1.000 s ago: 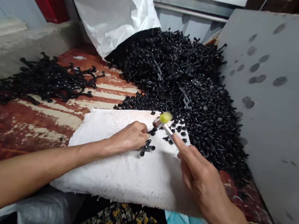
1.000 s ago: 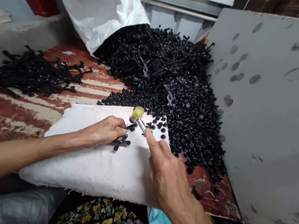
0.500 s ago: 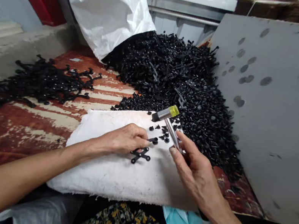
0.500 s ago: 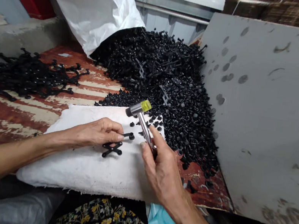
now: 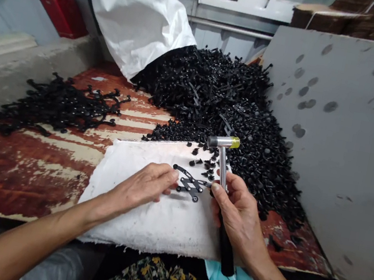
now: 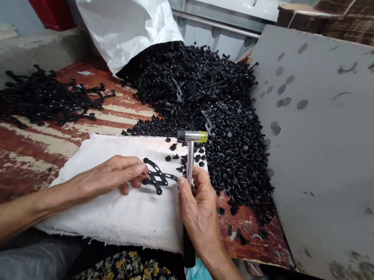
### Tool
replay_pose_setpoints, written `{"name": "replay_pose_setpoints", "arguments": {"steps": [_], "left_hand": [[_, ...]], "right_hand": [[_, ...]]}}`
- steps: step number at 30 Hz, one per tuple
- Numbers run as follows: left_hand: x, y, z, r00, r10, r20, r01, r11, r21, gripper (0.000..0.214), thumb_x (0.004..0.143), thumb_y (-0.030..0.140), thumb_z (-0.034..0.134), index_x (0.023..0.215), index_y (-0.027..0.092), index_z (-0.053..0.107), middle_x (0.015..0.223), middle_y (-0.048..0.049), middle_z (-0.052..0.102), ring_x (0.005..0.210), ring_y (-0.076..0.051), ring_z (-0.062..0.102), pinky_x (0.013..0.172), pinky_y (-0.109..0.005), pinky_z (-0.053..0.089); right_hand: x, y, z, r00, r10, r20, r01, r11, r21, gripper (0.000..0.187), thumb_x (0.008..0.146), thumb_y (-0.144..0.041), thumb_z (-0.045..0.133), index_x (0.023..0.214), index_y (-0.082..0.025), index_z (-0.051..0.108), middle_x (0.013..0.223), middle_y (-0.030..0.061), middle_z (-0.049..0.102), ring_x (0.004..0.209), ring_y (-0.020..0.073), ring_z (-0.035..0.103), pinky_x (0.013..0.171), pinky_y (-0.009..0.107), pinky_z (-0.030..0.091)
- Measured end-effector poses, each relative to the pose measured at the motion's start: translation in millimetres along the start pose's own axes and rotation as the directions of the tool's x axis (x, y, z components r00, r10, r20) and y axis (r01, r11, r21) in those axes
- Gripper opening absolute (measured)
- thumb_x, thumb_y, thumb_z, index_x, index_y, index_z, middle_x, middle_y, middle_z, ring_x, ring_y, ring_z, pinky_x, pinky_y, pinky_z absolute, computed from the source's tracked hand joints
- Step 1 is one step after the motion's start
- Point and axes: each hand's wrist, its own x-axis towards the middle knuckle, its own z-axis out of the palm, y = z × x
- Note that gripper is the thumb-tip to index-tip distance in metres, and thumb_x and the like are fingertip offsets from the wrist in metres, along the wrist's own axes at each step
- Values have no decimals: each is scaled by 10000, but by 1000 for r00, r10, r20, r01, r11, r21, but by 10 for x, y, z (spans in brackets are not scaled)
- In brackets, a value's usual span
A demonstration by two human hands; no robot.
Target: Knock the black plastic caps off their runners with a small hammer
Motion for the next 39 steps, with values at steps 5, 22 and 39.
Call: {"name": "replay_pose_setpoints", "arguments": {"steps": [5,22,39], "left_hand": [[108,158,149,1000,29,-8,-29,999,37,280,871,397,456,738,165,541,622,12,551,535,-98,443,484,-213,324],[542,294,43,987,-161,23,162,987,-11,183,853,146,476,674,146,511,545,44,538,392,-24,407,381,-140,277],[606,183,37,989,-146,-29,148,987,64,119,785,233,531,695,156,547,547,28,552,409,-53,403,407,-173,270]], "right_hand": [[-51,-29,125,996,-34,86,34,999,4,276,857,-353,566,1075,-188,604,712,-21,550,508,112,442,444,233,393],[-173,166,-125,968,242,65,-250,925,287,405,806,-490,658,1083,-213,556,623,-77,477,399,59,354,301,155,321],[-151,139,-124,971,230,73,-241,908,342,377,787,-478,680,1034,-216,566,685,-52,527,397,47,372,284,146,333]]}}
